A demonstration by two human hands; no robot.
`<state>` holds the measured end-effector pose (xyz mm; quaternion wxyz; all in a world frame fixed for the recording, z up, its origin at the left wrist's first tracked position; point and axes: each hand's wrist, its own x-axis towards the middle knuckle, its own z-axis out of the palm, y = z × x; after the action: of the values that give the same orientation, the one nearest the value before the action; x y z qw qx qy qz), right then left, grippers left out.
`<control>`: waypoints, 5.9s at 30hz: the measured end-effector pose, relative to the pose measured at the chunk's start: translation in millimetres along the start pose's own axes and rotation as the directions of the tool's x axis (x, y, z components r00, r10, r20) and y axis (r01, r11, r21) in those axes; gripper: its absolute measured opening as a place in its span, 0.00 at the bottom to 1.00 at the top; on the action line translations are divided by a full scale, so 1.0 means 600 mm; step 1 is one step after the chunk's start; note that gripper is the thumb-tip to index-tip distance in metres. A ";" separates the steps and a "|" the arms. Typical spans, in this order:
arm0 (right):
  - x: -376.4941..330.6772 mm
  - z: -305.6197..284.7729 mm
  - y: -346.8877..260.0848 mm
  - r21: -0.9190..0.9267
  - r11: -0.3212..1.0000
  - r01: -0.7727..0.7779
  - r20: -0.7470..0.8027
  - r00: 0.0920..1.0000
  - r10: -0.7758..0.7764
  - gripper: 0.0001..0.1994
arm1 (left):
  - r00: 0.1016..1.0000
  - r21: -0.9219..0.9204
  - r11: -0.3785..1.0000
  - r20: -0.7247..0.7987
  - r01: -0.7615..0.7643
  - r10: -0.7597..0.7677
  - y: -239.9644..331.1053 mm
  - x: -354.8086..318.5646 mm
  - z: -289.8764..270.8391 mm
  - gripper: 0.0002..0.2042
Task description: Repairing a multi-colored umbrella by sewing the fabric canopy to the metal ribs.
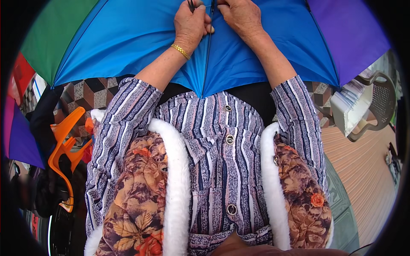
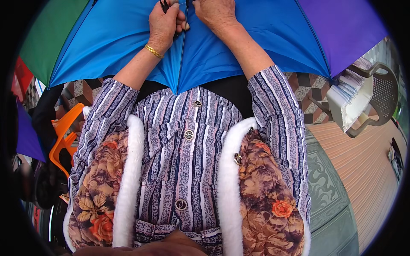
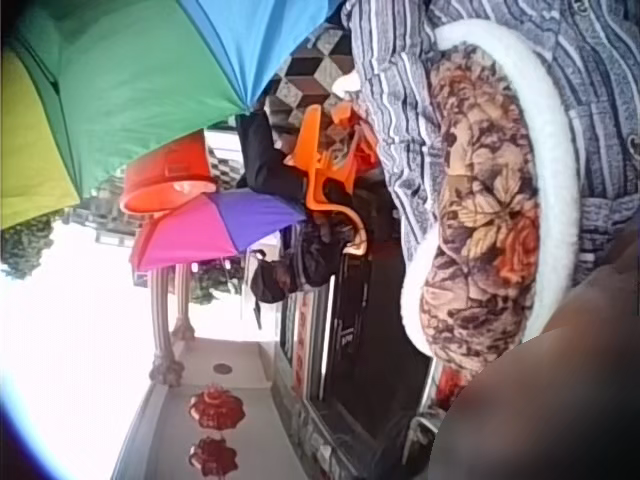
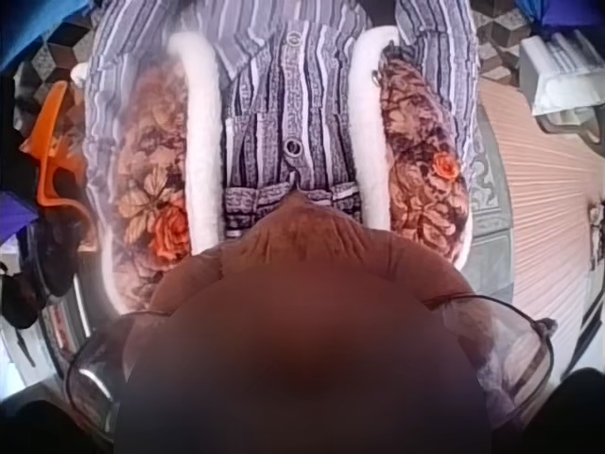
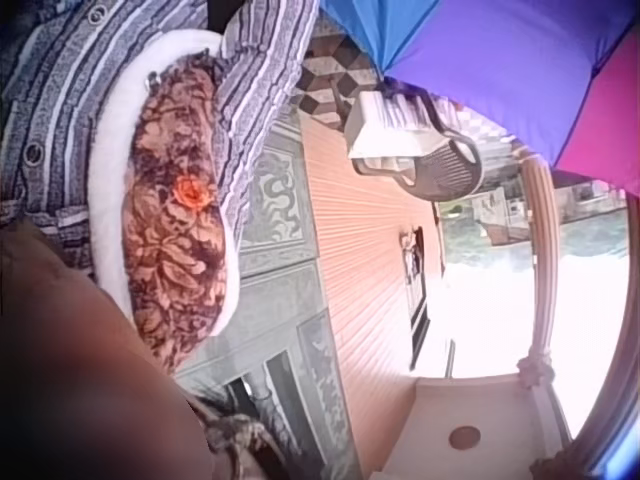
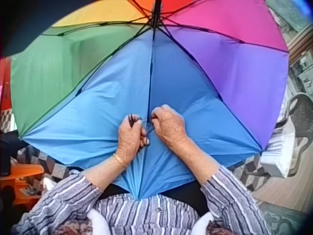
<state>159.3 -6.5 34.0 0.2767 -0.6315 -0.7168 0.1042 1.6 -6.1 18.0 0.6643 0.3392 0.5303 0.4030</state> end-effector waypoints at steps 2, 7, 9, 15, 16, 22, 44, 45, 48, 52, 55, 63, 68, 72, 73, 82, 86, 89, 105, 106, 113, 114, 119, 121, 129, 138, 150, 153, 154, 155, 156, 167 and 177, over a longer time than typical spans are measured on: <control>0.002 0.000 -0.001 0.014 1.000 0.000 0.009 1.000 0.000 0.02 | 1.000 -0.002 1.000 0.008 -0.003 0.003 0.002 -0.001 0.000 0.05; 0.005 0.007 -0.001 0.029 1.000 0.002 0.025 1.000 -0.003 0.02 | 0.999 -0.036 0.999 -0.011 -0.032 0.031 0.002 -0.003 0.004 0.05; 0.004 0.012 0.002 0.023 1.000 0.001 0.023 1.000 -0.002 0.02 | 0.999 -0.049 0.998 -0.029 -0.042 0.041 0.002 -0.004 0.006 0.05; 0.002 0.021 0.007 0.008 0.999 -0.039 0.014 0.999 0.039 0.03 | 0.997 -0.018 0.999 -0.063 -0.034 0.033 -0.007 -0.001 0.007 0.05; 0.002 0.021 0.005 0.006 0.999 -0.042 0.015 0.999 0.042 0.03 | 0.998 -0.017 0.999 -0.062 -0.034 0.033 -0.007 -0.001 0.006 0.05; 0.002 0.013 0.000 0.012 1.000 -0.021 -0.002 1.000 0.021 0.03 | 0.997 0.000 1.000 -0.070 -0.030 0.030 -0.008 -0.005 0.005 0.06; 0.004 0.011 0.000 0.023 0.999 -0.035 0.017 0.999 0.035 0.04 | 0.998 0.029 0.999 -0.039 -0.038 0.039 -0.004 -0.005 0.003 0.08; 0.004 0.011 -0.001 0.024 0.999 -0.035 0.017 0.999 0.035 0.04 | 0.998 0.029 0.999 -0.039 -0.037 0.039 -0.005 -0.005 0.003 0.08; 0.003 0.008 -0.004 0.028 0.998 -0.047 0.017 0.999 0.047 0.04 | 0.998 0.022 0.999 -0.037 -0.049 0.050 -0.002 -0.006 0.004 0.09; 0.005 0.013 0.001 0.023 0.998 -0.051 0.037 0.998 0.050 0.04 | 0.996 0.057 0.997 -0.057 -0.060 0.063 -0.002 -0.009 0.008 0.10; 0.008 0.018 0.004 0.020 0.998 -0.062 0.055 0.997 0.061 0.04 | 0.997 0.052 0.997 -0.052 -0.056 0.059 -0.005 -0.003 0.008 0.10; 0.005 0.032 0.013 0.065 0.995 -0.078 0.055 0.996 0.074 0.05 | 0.999 0.078 0.996 -0.037 -0.035 0.038 -0.001 -0.003 0.007 0.10; 0.001 0.032 0.008 0.055 0.996 -0.075 0.037 0.997 0.073 0.05 | 0.998 0.071 0.996 -0.039 -0.046 0.049 -0.006 -0.007 0.005 0.11; 0.003 0.031 0.010 0.057 0.996 -0.064 0.042 0.997 0.061 0.05 | 0.999 0.095 0.995 -0.024 -0.039 0.041 -0.006 -0.004 0.005 0.11; 0.003 0.031 0.010 0.057 0.996 -0.064 0.042 0.997 0.062 0.05 | 0.999 0.095 0.995 -0.024 -0.038 0.040 -0.006 -0.004 0.005 0.11; 0.002 0.030 0.006 0.064 0.996 -0.068 0.033 0.997 0.066 0.06 | 0.967 -0.170 0.968 0.142 -0.186 0.211 -0.017 -0.008 -0.007 0.12; 0.002 0.025 0.005 0.064 0.995 -0.080 0.041 0.996 0.077 0.06 | 0.998 0.078 0.997 -0.064 0.002 0.003 0.007 -0.021 0.009 0.12; 0.003 0.027 0.001 0.072 0.995 -0.071 0.043 0.997 0.068 0.06 | 0.997 0.083 0.996 -0.075 0.025 -0.019 0.010 -0.023 0.006 0.12; 0.003 0.025 0.005 0.028 0.997 -0.067 0.068 0.996 0.065 0.05 | 0.998 0.084 0.996 -0.061 0.022 -0.017 0.005 -0.016 0.004 0.08; 0.003 0.014 -0.001 0.016 0.997 -0.070 0.076 0.995 0.069 0.05 | 0.999 0.077 0.997 -0.051 0.010 -0.006 0.004 -0.015 0.004 0.07; 0.005 0.008 -0.003 0.026 0.998 -0.057 0.082 0.995 0.055 0.05 | 0.999 0.104 0.994 -0.032 -0.025 0.028 0.003 -0.011 0.006 0.07; 0.005 0.010 -0.003 0.025 0.998 -0.060 0.074 0.996 0.058 0.05 | 0.999 0.099 0.995 -0.041 -0.022 0.026 0.003 -0.011 0.006 0.06; 0.006 0.018 -0.001 0.034 0.997 -0.067 0.056 0.996 0.065 0.05 | 0.999 0.084 0.996 -0.047 -0.018 0.022 0.000 -0.006 0.002 0.07; 0.005 0.020 0.000 0.038 0.997 -0.068 0.055 0.996 0.066 0.05 | 0.999 0.081 0.997 -0.041 -0.019 0.023 0.000 -0.006 0.003 0.07; 0.003 0.022 -0.006 0.055 0.994 -0.092 0.044 0.995 0.090 0.05 | 0.998 0.124 0.992 -0.068 -0.003 0.011 0.006 -0.012 0.008 0.07; -0.004 0.027 0.004 0.059 0.998 -0.006 -0.054 0.999 0.010 0.03 | 0.996 0.056 0.996 -0.048 -0.073 0.076 -0.002 -0.012 0.005 0.08; -0.001 0.023 0.000 0.054 0.998 -0.020 -0.004 1.000 0.020 0.04 | 0.998 0.068 0.997 -0.033 -0.042 0.044 -0.010 -0.006 0.001 0.06; 0.001 0.018 0.002 0.043 0.998 -0.037 0.021 0.999 0.036 0.05 | 0.998 0.024 0.998 -0.030 -0.059 0.059 -0.007 -0.007 0.003 0.06; 0.001 0.013 0.005 0.053 0.998 -0.035 0.025 0.999 0.034 0.05 | 0.998 0.049 0.997 -0.031 -0.060 0.062 -0.005 -0.009 0.005 0.05; 0.000 0.009 0.009 0.064 0.997 -0.033 0.028 0.999 0.031 0.05 | 0.997 0.075 0.995 -0.031 -0.061 0.064 -0.003 -0.010 0.006 0.05; 0.000 0.006 0.010 0.077 0.997 -0.029 0.033 0.999 0.026 0.05 | 0.997 0.101 0.993 -0.036 -0.063 0.067 -0.004 -0.010 0.006 0.05; 0.003 0.008 0.010 0.041 0.999 -0.020 0.064 0.998 0.017 0.06 | 0.998 0.106 0.994 -0.034 -0.040 0.044 0.002 -0.010 0.001 0.06; 0.009 0.016 -0.007 0.062 0.996 -0.056 0.076 0.996 0.051 0.07 | 0.999 0.058 0.998 -0.013 -0.038 0.038 0.004 -0.009 -0.004 0.06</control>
<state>150.5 -0.3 29.6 0.2672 -0.6368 -0.7057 0.1580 -1.9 -10.1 21.9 0.6427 0.3654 0.5399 0.4025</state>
